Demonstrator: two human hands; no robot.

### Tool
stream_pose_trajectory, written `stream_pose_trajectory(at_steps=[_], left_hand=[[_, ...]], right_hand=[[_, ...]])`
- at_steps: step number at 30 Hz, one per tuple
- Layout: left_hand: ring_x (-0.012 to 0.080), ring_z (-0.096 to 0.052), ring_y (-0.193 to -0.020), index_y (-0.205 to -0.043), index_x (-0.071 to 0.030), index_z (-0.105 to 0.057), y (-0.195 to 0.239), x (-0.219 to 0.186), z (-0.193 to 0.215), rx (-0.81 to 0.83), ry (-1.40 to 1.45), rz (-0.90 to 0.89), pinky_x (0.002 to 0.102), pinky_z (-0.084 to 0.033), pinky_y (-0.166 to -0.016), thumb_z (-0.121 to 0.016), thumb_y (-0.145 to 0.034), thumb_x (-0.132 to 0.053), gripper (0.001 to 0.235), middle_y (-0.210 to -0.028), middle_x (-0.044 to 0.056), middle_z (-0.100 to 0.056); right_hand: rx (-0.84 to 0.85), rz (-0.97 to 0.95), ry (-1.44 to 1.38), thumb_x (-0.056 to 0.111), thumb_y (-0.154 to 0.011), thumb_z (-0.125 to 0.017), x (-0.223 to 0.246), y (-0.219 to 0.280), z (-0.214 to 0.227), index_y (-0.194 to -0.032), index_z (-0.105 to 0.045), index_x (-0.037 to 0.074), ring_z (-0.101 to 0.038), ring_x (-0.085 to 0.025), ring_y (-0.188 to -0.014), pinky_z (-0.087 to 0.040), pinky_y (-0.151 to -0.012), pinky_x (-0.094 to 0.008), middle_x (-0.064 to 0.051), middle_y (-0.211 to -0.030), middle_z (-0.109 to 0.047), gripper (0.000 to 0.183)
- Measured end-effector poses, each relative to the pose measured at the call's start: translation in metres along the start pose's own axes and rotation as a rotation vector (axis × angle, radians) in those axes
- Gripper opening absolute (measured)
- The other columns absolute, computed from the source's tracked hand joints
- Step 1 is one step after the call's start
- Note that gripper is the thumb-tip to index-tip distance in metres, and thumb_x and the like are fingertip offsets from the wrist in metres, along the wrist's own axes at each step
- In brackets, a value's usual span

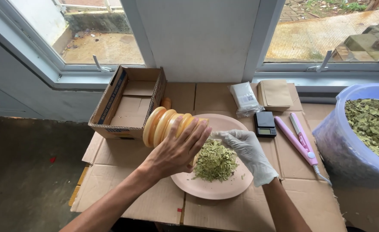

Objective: The person uses a wooden pestle to grind dried green leaves in a mortar. They then pour the ground leaves onto a pink plate and use a white plastic spoon to spread and mix the contents.

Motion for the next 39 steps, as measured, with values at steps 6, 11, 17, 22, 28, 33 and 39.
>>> stream_pose_trajectory(at_steps=[6,11,17,22,28,33,39], left_hand=[[0.0442,-0.054,-0.15,-0.167,0.003,-0.04,-0.001,-0.002,-0.003,0.002,-0.036,-0.002,0.074,-0.041,-0.122,-0.088,-0.047,-0.045,0.138,-0.161,0.027,-0.053],[0.0441,-0.054,-0.15,-0.169,0.002,-0.037,-0.001,-0.001,-0.012,0.031,-0.015,0.007,0.075,-0.04,-0.122,-0.088,-0.05,-0.044,0.138,-0.161,0.027,-0.053],[0.0442,-0.053,-0.151,-0.17,0.001,-0.037,-0.002,0.001,-0.01,0.048,-0.02,0.013,0.075,-0.039,-0.123,-0.09,-0.05,-0.047,0.14,-0.163,0.027,-0.052],[0.0456,-0.055,-0.149,-0.171,0.001,-0.035,0.013,0.006,0.006,0.039,0.059,0.096,0.075,-0.039,-0.122,-0.09,-0.06,-0.055,0.136,-0.16,0.029,-0.055],[0.0475,-0.064,-0.141,-0.16,0.013,-0.044,0.039,0.005,0.025,-0.237,0.197,0.303,0.067,-0.046,-0.122,-0.094,-0.069,-0.061,0.127,-0.155,0.032,-0.06],[0.0482,-0.05,-0.157,-0.168,0.005,-0.024,0.065,-0.005,0.022,-0.218,0.289,0.332,0.072,-0.041,-0.134,-0.102,-0.081,-0.066,0.137,-0.167,0.028,-0.045],[0.0488,-0.047,-0.159,-0.169,0.003,-0.02,0.097,-0.017,0.015,-0.33,0.349,0.402,0.074,-0.038,-0.136,-0.102,-0.073,-0.075,0.149,-0.17,0.028,-0.04]], right_hand=[[0.067,0.118,0.126,0.014,-0.094,-0.087,0.005,0.006,0.028,-0.08,-0.087,0.001,-0.061,-0.014,-0.071,-0.054,-0.07,-0.031,-0.01,-0.067,-0.072,0.02],[0.139,0.03,0.016,0.014,-0.094,-0.089,0.007,0.006,0.038,-0.073,-0.083,0.002,-0.058,-0.014,-0.069,-0.05,-0.068,-0.029,-0.008,-0.066,-0.069,0.025],[0.171,0.008,-0.017,0.012,-0.095,-0.088,-0.013,-0.004,0.048,-0.074,-0.082,-0.001,-0.058,-0.015,-0.07,-0.051,-0.071,-0.031,-0.01,-0.068,-0.068,0.026],[0.113,-0.015,0.002,0.01,-0.085,-0.094,0.011,0.013,0.06,-0.075,-0.084,-0.005,-0.062,-0.016,-0.067,-0.05,-0.067,-0.03,-0.013,-0.067,-0.072,0.021],[-0.112,-0.011,-0.221,0.017,-0.101,-0.084,-0.006,0.008,0.067,-0.088,-0.081,-0.003,-0.058,-0.02,-0.06,-0.052,-0.062,-0.033,-0.017,-0.066,-0.067,0.024],[0.151,0.051,-0.103,0.022,-0.084,-0.094,0.021,0.039,0.008,-0.085,-0.091,0.006,-0.059,-0.015,-0.067,-0.051,-0.065,-0.031,-0.005,-0.071,-0.074,0.017],[0.243,0.365,0.205,0.022,-0.091,-0.086,0.037,0.059,-0.05,-0.11,-0.093,0.012,-0.079,-0.01,-0.094,-0.067,-0.09,-0.024,-0.003,-0.103,-0.092,0.023]])
Point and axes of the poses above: each hand's wrist, its own y-axis away from the middle knuckle, its own z-axis out of the back of the hand, x = y × z, the point moved 1 cm from there along -y, towards the middle knuckle
